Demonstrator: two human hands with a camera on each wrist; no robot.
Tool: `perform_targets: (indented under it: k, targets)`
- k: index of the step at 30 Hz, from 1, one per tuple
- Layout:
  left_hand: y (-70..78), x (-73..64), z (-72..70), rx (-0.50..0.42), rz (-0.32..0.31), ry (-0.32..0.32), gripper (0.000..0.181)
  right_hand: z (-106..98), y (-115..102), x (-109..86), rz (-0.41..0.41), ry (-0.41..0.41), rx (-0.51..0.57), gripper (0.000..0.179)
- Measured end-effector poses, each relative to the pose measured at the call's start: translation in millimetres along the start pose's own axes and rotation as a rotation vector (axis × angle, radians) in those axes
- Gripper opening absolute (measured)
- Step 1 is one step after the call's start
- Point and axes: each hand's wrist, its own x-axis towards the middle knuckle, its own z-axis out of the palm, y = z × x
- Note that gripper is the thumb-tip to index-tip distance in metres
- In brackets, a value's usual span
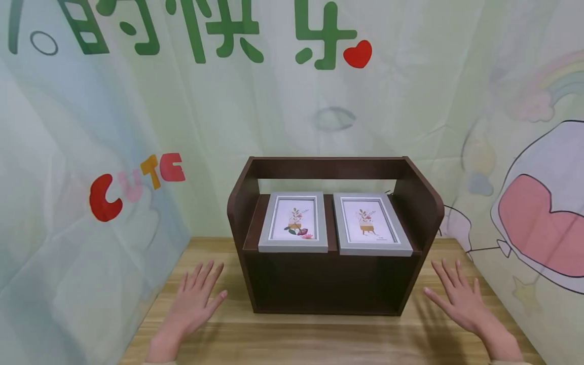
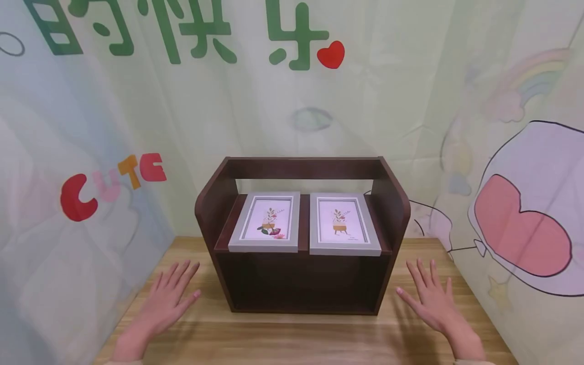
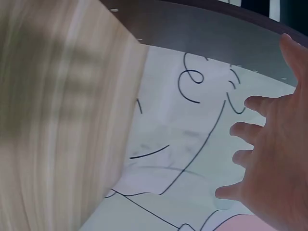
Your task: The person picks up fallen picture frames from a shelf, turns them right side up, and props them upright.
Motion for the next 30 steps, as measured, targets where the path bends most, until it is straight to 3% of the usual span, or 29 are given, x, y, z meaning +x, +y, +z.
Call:
perform_targets:
  k: [6, 16, 22, 26, 30]
  targets:
    - [8.3, 1.4, -12.0, 0.022, 0.034, 0.028, 0.065, -7.7, -6.7, -1.1, -0.007, 0.013, -0.002, 0.077]
    - [23.6, 5.2, -29.0, 0.056, 0.147, 0.153, 0.062, -22.9, -22.5, -6.7, -0.042, 0.041, 0.012, 0.079]
    - [37.0, 8.6, -41.4, 0.026, 0.196, 0.200, 0.060, -32.2, -31.6, -13.5, -0.030, 0.070, 0.027, 0.080]
    - [46.0, 11.5, -48.7, -0.010, 0.225, 0.227, 0.058, -36.9, -36.5, -17.5, -0.037, 0.124, 0.019, 0.079]
    - [54.1, 14.3, -55.1, -0.059, 0.262, 0.252, 0.058, -38.0, -41.2, -20.2, -0.102, 0.225, 0.052, 0.076]
